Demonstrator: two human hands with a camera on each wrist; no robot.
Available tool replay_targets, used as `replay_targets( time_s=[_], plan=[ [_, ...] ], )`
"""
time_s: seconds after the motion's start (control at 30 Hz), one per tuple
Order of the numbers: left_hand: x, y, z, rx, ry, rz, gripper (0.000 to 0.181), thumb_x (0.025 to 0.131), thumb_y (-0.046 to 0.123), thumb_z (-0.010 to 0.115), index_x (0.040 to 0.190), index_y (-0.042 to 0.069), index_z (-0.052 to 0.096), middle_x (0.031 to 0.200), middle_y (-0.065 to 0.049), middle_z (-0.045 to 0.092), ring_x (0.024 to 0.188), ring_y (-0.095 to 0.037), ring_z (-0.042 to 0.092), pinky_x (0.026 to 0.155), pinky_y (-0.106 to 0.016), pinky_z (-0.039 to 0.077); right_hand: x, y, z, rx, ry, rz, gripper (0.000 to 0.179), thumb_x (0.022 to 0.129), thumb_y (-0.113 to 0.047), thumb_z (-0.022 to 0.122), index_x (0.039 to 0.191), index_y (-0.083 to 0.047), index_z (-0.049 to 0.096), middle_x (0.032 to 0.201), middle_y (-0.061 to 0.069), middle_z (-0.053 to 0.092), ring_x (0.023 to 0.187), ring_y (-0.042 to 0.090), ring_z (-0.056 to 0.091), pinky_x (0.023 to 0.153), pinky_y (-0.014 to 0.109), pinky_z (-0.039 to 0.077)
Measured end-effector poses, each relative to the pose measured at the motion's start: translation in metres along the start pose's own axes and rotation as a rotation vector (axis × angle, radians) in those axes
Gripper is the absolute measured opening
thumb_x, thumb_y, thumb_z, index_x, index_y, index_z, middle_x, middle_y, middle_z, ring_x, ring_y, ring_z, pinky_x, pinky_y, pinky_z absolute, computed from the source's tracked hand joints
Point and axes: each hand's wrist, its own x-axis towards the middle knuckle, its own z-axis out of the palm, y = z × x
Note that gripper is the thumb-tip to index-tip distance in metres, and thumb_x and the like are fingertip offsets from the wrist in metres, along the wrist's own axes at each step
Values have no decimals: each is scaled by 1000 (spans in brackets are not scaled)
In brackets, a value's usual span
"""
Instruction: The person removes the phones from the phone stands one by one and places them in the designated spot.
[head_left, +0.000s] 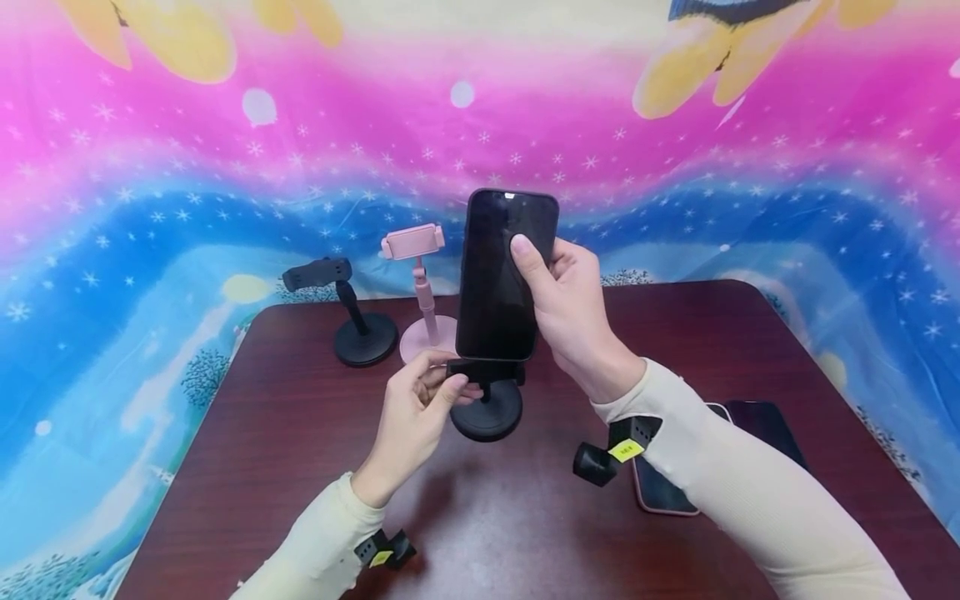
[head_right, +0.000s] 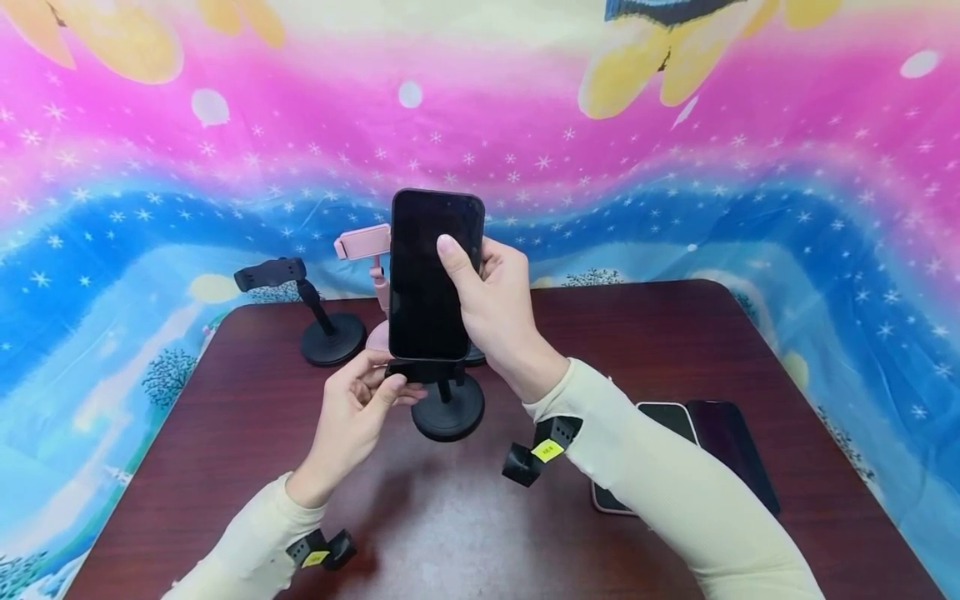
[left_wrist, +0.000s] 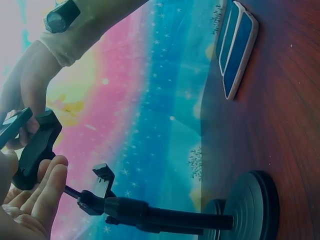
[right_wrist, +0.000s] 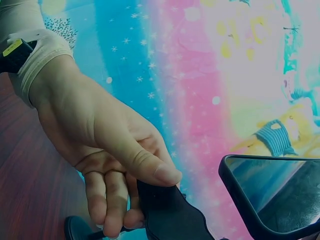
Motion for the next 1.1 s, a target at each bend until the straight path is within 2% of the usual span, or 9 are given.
replay_targets(
  time_s=[0.13,0.2,0.43,0.67,0.77,0.93,1.1],
  plan=[
    [1,0,-1,-26,-6,-19,20,99,5,62,115,-6,58,104,-30,72,83,-21,77,80,-35,64,-2,-2,-2,-9,-7,-7,29,105,-17,55,118,8,64,87,-9,77,80,11,75,74,31,63],
    [2,0,-1,-32,-15,-28,19,100,6,62,115,-6,58,103,-31,72,82,-16,77,79,-36,64,-4,-2,-2,-15,-9,-8,30,105,-17,55,119,7,65,87,-9,77,81,11,76,74,31,63],
    [3,2,-1,-68,-58,-82,22,103,9,58,114,-8,50,93,-36,67,77,-14,75,75,-38,64,-6,-4,-5,-18,-17,-5,31,104,-16,56,122,8,64,89,-9,77,82,11,76,76,31,63],
    [5,1,-1,-127,-69,-83,22,103,7,57,111,-8,44,87,-42,63,70,-14,75,71,-38,64,-9,-5,-8,-27,-15,0,30,104,-16,57,120,8,65,87,-8,78,80,12,76,75,32,64],
    [4,0,-2,-170,-78,-79,19,102,7,58,109,-5,45,85,-34,65,70,-17,76,70,-38,64,-11,-6,-11,-32,-21,-4,28,103,-15,57,119,8,65,87,-8,78,80,12,76,75,32,63],
    [3,0,-3,-246,-86,-104,14,103,12,59,107,8,47,82,-8,70,70,-15,75,72,-36,65,-15,-8,-14,-29,-20,-7,25,103,-12,57,117,7,66,86,-8,78,79,12,77,74,31,63],
    [3,-1,-2,-294,-77,-143,12,103,15,59,106,13,47,82,-1,72,70,-12,74,73,-34,64,-20,-9,-18,-22,-18,2,23,103,-12,57,115,4,68,88,-7,79,81,11,77,76,30,63]
  ],
)
